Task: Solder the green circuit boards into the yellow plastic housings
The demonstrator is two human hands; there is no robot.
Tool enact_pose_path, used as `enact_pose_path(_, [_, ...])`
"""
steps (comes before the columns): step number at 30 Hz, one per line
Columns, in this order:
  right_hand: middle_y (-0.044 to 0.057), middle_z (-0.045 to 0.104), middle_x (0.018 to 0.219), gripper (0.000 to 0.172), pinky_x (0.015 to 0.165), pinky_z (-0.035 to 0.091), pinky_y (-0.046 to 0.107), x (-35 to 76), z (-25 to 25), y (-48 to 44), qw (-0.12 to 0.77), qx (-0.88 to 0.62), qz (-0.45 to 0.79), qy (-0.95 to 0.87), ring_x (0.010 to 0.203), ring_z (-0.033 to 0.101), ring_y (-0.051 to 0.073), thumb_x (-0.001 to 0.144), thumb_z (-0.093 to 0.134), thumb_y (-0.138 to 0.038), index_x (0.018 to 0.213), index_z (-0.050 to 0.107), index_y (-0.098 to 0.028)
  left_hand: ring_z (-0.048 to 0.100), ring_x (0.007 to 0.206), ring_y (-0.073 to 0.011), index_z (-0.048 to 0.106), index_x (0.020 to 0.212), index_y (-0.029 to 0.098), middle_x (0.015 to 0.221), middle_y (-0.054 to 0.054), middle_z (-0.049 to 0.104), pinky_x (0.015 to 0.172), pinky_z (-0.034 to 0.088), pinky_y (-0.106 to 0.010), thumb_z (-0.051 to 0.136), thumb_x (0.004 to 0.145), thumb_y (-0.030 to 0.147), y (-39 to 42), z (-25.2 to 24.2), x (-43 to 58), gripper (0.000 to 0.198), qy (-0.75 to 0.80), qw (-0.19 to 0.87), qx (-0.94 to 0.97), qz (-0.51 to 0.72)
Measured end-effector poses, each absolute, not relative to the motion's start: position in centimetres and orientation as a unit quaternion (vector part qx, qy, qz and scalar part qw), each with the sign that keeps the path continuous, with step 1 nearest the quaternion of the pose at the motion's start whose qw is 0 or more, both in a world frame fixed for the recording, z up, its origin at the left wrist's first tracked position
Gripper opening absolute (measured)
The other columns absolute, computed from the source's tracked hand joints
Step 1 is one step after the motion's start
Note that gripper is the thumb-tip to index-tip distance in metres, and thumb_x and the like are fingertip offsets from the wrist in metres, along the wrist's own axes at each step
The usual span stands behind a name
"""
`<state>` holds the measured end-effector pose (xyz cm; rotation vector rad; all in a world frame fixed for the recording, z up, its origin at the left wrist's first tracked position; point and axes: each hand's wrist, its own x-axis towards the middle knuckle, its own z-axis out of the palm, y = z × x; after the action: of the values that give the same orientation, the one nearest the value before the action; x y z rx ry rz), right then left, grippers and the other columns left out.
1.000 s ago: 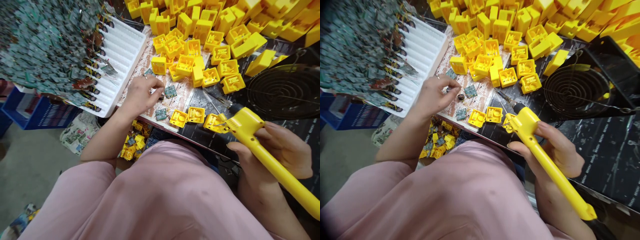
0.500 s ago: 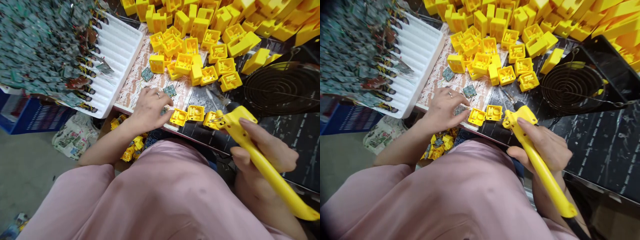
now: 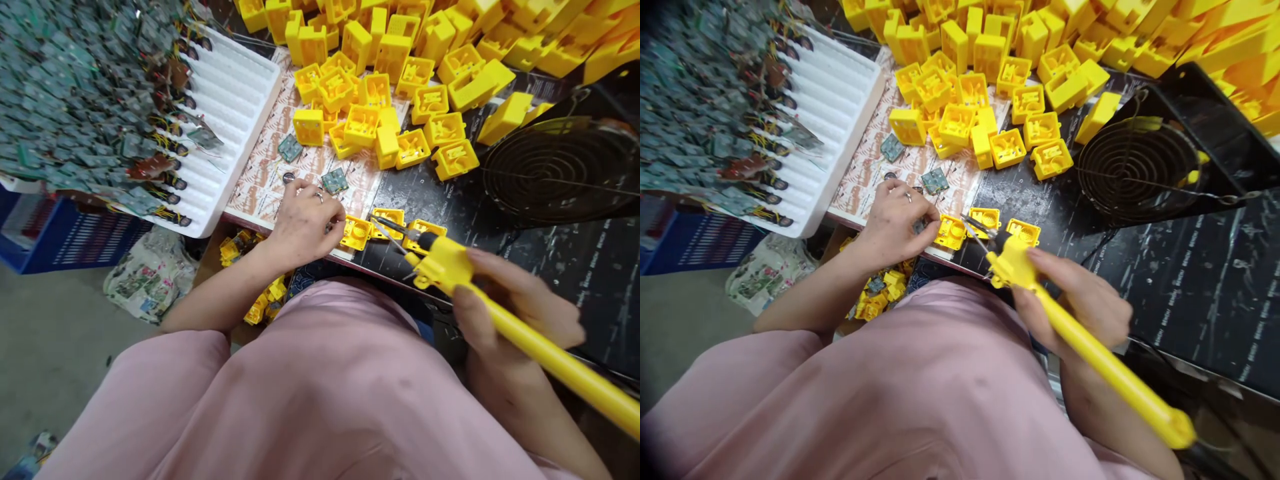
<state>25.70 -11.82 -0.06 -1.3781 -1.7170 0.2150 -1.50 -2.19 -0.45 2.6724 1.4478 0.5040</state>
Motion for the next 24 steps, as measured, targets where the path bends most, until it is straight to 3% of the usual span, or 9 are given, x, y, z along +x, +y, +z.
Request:
enact_pose_path(3, [0.0, 0.076, 0.087, 0.047, 0.058, 0.059, 0.026, 24.2, 0.9, -11.2, 0.428, -0.5, 0.074, -0.749, 0.063, 0.07, 0.016, 0.078, 0.078, -0.025, 0.123, 0.065, -0.028, 0.06, 0.081, -0.0232, 0.069, 0.078, 0.02, 0.072, -0.005, 0.069, 0.093, 0.043, -0.047, 0.049, 0.088, 0.025, -2.2, -0.4, -1.5, 0.022, 0.467, 0.029, 0.87, 0.156])
enact_pose_path(7, [-0.001, 0.078, 0.089, 0.048, 0.054, 0.056, 0.024, 23.5, 1.0, -10.3, 0.416, -0.459, 0.046, -0.783, 0.062, 0.07, 0.015, 0.075, 0.082, -0.024, 0.12, 0.065, -0.025, 0.06, 0.081, -0.0228, 0.069, 0.078, 0.019, 0.073, -0.005, 0.069, 0.093, 0.043, -0.047, 0.048, 0.089, 0.024, -2.1, -0.5, -1.6, 0.024, 0.45, 0.013, 0.879, 0.158])
enact_pose_path(12, [0.001, 0.077, 0.086, 0.056, 0.056, 0.057, 0.025, 23.8, 0.8, -9.6, 0.395, -0.41, 0.038, -0.821, 0.064, 0.071, 0.015, 0.078, 0.08, -0.022, 0.13, 0.059, -0.02, 0.059, 0.08, -0.0222, 0.068, 0.077, 0.02, 0.074, -0.003, 0.07, 0.093, 0.042, -0.046, 0.05, 0.089, 0.026, -2.0, -0.6, -1.8, 0.023, 0.441, 0.008, 0.883, 0.16])
enact_pose_path(18, [-0.002, 0.077, 0.095, 0.056, 0.055, 0.057, 0.031, 24.7, 1.3, -10.6, 0.438, -0.487, 0.085, -0.751, 0.066, 0.071, 0.018, 0.082, 0.075, -0.022, 0.133, 0.06, -0.037, 0.059, 0.086, -0.0237, 0.07, 0.078, 0.02, 0.078, -0.004, 0.071, 0.093, 0.04, -0.047, 0.049, 0.09, 0.027, -1.9, -0.2, -1.9, 0.025, 0.446, 0.033, 0.881, 0.156])
enact_pose_path(24, [-0.002, 0.077, 0.096, 0.054, 0.061, 0.06, 0.031, 24.4, 0.7, -11.3, 0.443, -0.537, 0.08, -0.713, 0.068, 0.071, 0.018, 0.078, 0.079, -0.022, 0.128, 0.064, -0.037, 0.058, 0.089, -0.0248, 0.07, 0.079, 0.02, 0.081, -0.005, 0.071, 0.093, 0.04, -0.048, 0.05, 0.089, 0.027, -2.0, -0.2, -1.6, 0.023, 0.452, 0.034, 0.881, 0.139])
